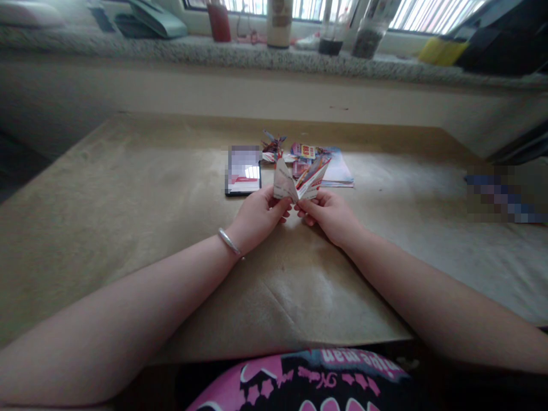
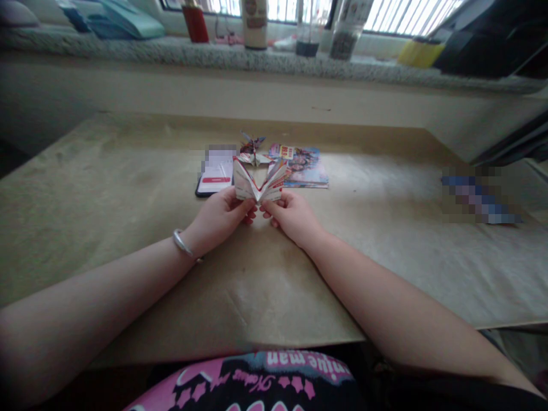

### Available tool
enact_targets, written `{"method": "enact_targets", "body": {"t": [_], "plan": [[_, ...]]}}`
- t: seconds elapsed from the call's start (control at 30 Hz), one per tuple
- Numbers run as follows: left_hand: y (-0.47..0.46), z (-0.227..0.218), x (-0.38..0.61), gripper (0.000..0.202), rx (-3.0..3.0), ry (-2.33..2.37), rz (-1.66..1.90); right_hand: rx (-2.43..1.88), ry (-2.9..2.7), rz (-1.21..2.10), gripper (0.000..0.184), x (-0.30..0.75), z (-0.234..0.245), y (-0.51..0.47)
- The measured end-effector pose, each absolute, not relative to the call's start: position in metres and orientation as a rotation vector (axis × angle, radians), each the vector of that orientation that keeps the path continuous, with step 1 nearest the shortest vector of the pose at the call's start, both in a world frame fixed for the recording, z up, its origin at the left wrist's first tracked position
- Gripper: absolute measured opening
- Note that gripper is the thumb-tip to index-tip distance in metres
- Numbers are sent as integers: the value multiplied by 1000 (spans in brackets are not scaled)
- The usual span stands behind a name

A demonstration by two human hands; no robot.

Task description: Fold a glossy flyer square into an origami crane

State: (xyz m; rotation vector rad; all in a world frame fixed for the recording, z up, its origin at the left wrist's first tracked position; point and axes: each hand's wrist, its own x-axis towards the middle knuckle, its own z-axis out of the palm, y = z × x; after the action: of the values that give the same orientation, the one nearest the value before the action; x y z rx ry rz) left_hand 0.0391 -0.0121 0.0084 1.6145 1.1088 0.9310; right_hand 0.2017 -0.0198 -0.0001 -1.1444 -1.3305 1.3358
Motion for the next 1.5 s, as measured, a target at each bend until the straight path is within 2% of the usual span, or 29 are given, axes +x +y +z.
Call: {"method": "enact_targets", "body": {"t": [0.23,0.6,0.83,1.03,1.2,1.5], "plan": [[-8,5,34,14,1867,1119,851,-1208,-1503,1263,24,202,-1,-20],[-9,5,35,19,1809,1122,819,-1214,-1523,1261,25,202,1,-19],[-11,9,33,14,2044,1184,853,-1192,-1576,1186,24,202,-1,-19],[-10,9,32,26,1877,1150,809,-1157,-1524,1231,27,202,-1,-19],[-11,9,34,17,1833,1160,861,-1212,-1502,1234,31,203,-3,-18],[-9,7,33,16,1999,1193,860,-1259,-1712,960,12,205,-4,-19]]}}
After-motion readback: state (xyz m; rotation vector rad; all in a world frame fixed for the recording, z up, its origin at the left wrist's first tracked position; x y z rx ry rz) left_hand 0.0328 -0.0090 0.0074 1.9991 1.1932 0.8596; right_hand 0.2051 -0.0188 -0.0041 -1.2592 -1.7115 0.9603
